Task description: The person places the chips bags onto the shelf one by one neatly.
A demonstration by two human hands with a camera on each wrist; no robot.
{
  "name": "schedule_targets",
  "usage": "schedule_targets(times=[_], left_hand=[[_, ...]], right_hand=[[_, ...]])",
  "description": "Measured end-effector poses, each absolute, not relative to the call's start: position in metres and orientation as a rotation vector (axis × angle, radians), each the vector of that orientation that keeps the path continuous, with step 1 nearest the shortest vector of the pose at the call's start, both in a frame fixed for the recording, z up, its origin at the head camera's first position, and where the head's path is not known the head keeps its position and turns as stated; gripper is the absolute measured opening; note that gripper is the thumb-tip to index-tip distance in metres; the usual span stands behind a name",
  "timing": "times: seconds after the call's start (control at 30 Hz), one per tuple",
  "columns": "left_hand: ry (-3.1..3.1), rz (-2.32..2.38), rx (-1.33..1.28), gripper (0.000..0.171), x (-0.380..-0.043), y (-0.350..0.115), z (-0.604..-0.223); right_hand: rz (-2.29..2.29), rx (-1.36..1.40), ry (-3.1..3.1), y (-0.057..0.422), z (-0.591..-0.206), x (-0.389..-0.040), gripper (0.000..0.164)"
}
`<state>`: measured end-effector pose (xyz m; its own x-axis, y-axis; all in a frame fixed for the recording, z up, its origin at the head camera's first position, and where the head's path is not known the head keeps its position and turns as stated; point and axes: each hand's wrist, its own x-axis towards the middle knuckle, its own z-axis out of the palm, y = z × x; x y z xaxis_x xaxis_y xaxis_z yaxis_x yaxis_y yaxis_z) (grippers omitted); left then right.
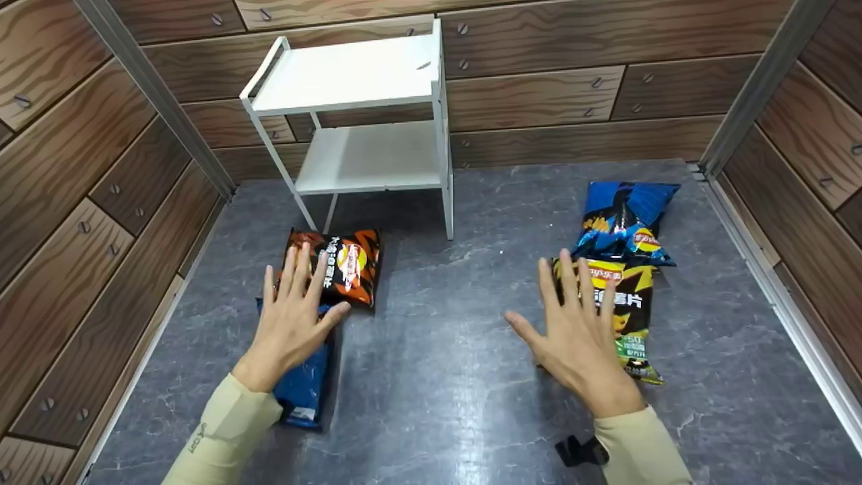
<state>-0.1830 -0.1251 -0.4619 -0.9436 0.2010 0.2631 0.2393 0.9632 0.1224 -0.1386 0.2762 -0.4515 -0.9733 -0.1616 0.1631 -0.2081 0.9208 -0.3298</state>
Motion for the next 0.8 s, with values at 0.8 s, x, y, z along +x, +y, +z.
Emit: schedule_targets(times=[0.8], left_hand=[[-2.703,-1.09,0.224,0.063,-0.292,-0.182,-0.418]], right_hand=[[0.611,0.526,-2.727,0.199,-0.35,-0.284,0.076]])
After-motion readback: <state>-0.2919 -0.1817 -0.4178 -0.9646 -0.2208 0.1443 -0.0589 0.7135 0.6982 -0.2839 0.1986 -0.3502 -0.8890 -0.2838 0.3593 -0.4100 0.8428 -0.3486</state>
